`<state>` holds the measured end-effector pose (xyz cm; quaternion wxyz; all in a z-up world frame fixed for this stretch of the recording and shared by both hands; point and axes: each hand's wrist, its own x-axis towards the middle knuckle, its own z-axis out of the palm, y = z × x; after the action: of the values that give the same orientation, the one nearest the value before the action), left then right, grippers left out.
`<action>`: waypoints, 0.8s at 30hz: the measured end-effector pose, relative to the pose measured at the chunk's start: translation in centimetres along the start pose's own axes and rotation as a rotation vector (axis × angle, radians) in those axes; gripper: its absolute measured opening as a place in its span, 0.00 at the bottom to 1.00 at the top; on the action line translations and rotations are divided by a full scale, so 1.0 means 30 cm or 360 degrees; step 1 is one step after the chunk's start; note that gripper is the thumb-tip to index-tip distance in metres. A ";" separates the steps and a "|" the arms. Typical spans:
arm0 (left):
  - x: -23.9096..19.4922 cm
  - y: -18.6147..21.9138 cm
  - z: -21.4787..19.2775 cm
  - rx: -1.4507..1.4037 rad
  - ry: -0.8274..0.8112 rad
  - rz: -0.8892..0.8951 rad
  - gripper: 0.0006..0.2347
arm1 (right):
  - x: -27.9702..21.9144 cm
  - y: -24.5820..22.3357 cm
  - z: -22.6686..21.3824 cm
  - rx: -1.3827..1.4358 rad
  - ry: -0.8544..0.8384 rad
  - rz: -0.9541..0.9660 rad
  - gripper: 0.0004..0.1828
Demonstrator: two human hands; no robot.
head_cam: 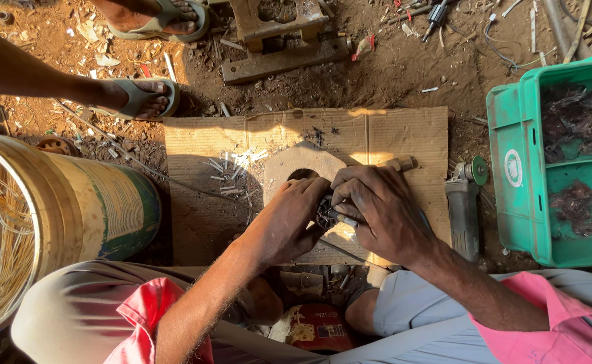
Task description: The person sits on the ground and uses a hammer and pliers to separate and adjust metal pins on a small electrical component. They then use an angle grinder to cut or smooth the component, followed by further manual adjustments with pliers.
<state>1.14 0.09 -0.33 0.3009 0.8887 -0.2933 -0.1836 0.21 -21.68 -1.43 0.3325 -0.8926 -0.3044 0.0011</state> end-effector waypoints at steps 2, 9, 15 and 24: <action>0.010 -0.003 -0.004 -0.0037 0.0007 -0.0064 0.23 | 0.037 0.013 0.002 0.0142 0.0016 -0.0003 0.14; 0.019 -0.020 -0.015 -0.0132 0.0329 -0.0219 0.18 | 0.043 0.316 -0.166 0.0453 0.0074 0.0483 0.18; 0.021 -0.015 -0.018 -0.0129 0.0337 -0.0439 0.18 | -0.200 0.652 -0.026 -0.0460 -0.0532 0.1020 0.15; 0.040 -0.047 0.024 0.0015 0.0012 -0.0707 0.20 | -0.592 0.940 0.462 -0.0364 -0.0985 0.1492 0.16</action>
<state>2.28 -0.06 -1.96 0.2501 0.9335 -0.0900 -0.2408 -1.79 -39.85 -32.55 0.0933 -0.9206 0.0427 0.3767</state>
